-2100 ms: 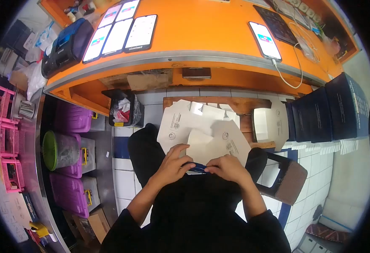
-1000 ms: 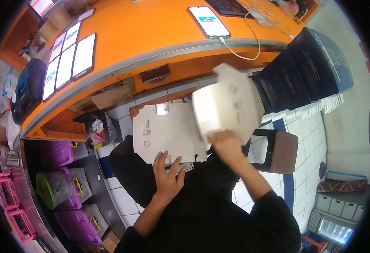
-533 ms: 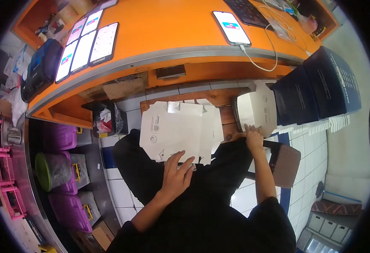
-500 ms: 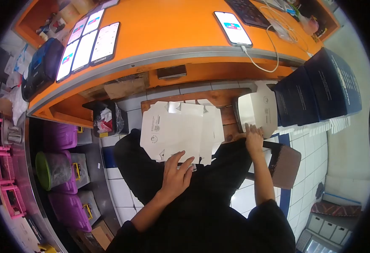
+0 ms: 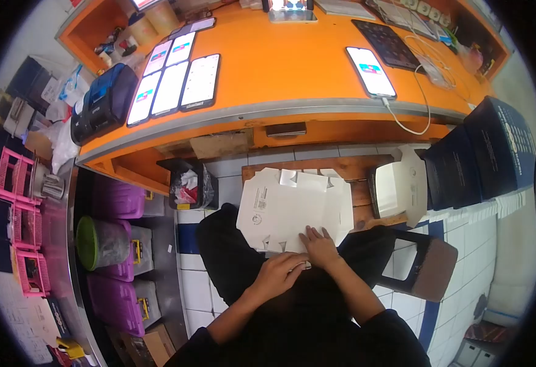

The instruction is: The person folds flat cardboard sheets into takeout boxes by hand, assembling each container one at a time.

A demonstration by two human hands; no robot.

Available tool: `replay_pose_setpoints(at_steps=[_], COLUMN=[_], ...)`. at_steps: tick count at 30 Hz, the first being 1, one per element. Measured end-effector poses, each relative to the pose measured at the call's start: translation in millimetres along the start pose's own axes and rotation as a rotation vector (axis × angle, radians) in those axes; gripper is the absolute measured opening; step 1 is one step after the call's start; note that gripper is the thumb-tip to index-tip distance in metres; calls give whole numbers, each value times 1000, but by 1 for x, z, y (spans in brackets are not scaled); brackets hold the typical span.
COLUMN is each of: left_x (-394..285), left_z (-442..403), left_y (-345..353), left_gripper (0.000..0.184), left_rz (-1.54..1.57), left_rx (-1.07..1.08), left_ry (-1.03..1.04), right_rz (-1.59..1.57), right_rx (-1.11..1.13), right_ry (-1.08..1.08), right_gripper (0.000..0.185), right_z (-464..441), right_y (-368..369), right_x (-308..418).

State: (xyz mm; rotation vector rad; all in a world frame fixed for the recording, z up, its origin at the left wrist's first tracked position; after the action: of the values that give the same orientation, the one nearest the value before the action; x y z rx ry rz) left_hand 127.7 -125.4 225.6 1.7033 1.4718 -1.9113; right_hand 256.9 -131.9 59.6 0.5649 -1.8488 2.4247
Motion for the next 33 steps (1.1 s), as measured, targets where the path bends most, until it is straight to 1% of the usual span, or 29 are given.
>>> replay_pose_setpoints(at_steps=[1,2,3,4,6,7,9,10,12,13,15,16,17,18,19,20,21,22,23,24,25,26,27,28,29,31,33], left_x=[12,23,27,36,47,48,70,76,90,92,89,88,90,82,75,76,71,65,63,52,43,41,35,28,26,17,15], left_z=[5,11,15,19,28,30,42,43,44,43,33,32,30,23,18,13,7,1,-2,-6,-7,-6,-7,-8,-8,-10,-15], left_y=[1,5,7,12,18,19,26,27,23,25,0,-7,-5,-14,-23,-26,-27,-28,-28,-28,-28,-29,-24,-19,-22,-21,-28], left_gripper=[19,20,20,21,28,28,29,29,28,28,30,39,39,39,39,39,35,32,32,26,19,19,20,20,20,21,20], left_rz=[25,54,70,1,-143,-139,-310,-307,-275,-270,-151,-50,-47,-30,-15,-15,-34,-52,-49,-119,-190,-191,-238,-284,-285,-329,-311], left_rx=[11,26,22,76,163,150,274,264,158,160,-269,-404,-403,-483,-564,-567,-563,-558,-560,-546,-532,-533,-463,-389,-386,-263,-259], left_ry=[-72,-144,-145,-192,-256,-261,-461,-468,-550,-554,-455,-398,-398,-317,-235,-235,-169,-103,-102,-62,-23,-25,47,123,124,191,178], right_rz=[9,10,11,21,-188,-178,-288,-284,-387,-385,-644,-640,-710,-781,-780,-892,-1003,-1000,-915,-832,-831,-768,-706,-710,-680,-653,-611], right_rx=[10,-32,-73,-64,178,184,-57,-52,-116,-109,-199,-198,-127,-55,-55,-51,-48,-49,-26,-3,-2,-30,-59,-61,-56,-51,-21], right_ry=[0,-60,-121,-120,106,97,150,139,294,295,298,302,293,281,278,248,217,217,236,255,253,209,167,170,146,121,93], right_gripper=[59,51,43,43,29,29,23,23,22,22,19,19,20,22,22,22,21,21,22,23,23,24,25,25,26,27,24], right_z=[0,3,4,3,1,3,7,6,15,18,24,27,29,30,30,30,30,30,32,32,30,29,28,28,27,27,27], right_y=[-1,-7,-12,-21,-18,-18,-38,-42,-56,-62,-80,-87,-88,-86,-87,-86,-92,-98,-104,-110,-113,-118,-123,-126,-129,-142,-157], right_x=[-3,0,2,4,-7,-6,-10,-9,-20,-18,-20,-22,-21,-18,-18,-15,-10,-8,-5,-1,3,9,15,17,21,32,45])
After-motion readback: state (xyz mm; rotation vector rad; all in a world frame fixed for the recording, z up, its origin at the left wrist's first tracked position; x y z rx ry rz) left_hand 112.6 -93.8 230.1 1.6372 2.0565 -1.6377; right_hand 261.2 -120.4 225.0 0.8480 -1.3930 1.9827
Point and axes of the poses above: each hand's wrist, its own z-axis away from the middle knuckle, its own y-axis out of the palm, x = y × z, the point moved 8 cm from there along -z, towards the middle knuckle
